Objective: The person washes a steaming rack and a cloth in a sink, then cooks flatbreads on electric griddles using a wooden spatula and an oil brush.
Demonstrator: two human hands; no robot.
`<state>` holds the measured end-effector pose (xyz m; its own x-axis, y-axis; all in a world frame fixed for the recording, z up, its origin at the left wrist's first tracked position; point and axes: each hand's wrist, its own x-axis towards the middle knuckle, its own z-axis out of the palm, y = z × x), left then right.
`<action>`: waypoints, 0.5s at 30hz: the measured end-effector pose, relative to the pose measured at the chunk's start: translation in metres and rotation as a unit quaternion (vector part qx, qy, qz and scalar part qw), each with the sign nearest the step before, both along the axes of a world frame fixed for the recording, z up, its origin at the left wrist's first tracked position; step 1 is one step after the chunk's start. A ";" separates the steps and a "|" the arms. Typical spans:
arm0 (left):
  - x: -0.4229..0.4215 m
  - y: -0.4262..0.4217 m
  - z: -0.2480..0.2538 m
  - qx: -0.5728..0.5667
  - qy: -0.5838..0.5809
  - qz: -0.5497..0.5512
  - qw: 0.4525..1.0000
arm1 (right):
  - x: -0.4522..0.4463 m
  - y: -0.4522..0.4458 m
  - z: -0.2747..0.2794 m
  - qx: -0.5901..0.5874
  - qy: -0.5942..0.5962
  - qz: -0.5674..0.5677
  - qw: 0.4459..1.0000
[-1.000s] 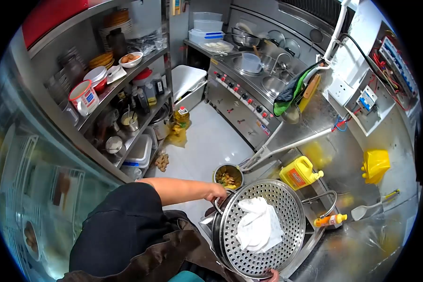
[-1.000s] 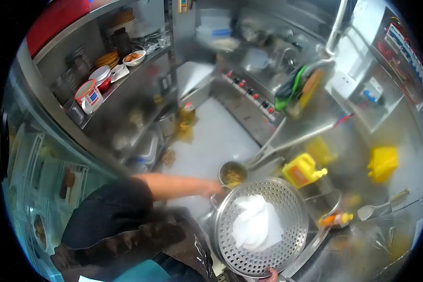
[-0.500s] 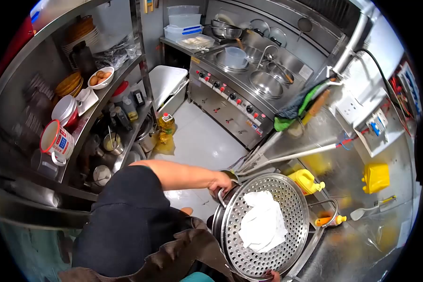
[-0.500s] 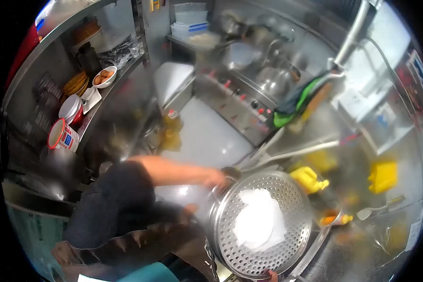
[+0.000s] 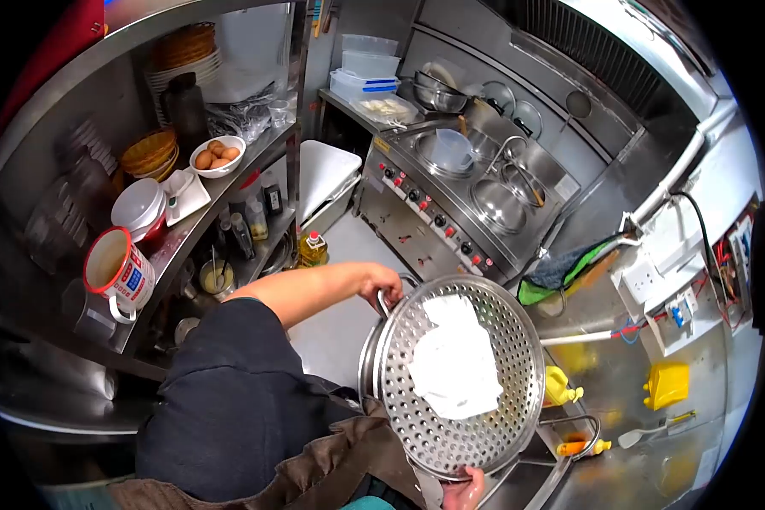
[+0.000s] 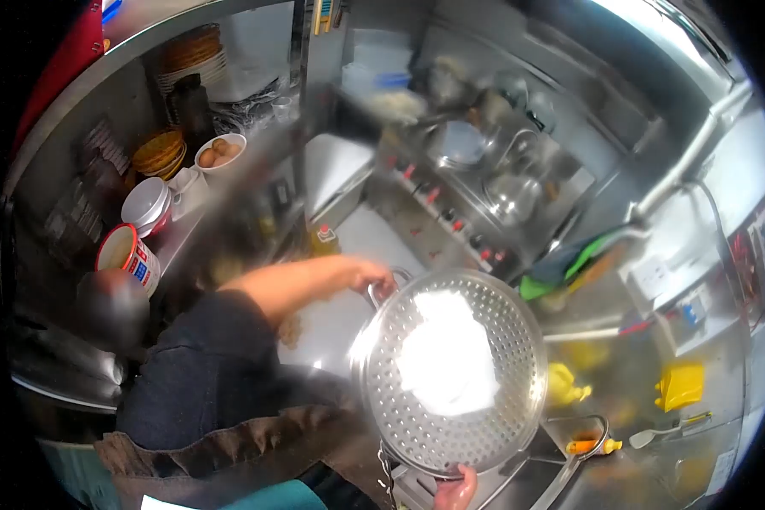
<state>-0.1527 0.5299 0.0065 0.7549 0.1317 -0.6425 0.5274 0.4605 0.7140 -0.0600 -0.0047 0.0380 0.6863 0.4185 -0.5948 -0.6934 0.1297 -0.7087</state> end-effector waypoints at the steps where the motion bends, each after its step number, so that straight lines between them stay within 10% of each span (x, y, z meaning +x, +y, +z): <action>1: -0.006 0.024 0.007 0.060 0.024 -0.007 0.998 | 0.001 0.016 -0.003 0.020 0.001 0.018 1.000; 15: -0.116 0.243 0.070 0.060 0.014 0.137 0.989 | 0.069 0.335 0.001 -0.017 -0.047 0.110 0.993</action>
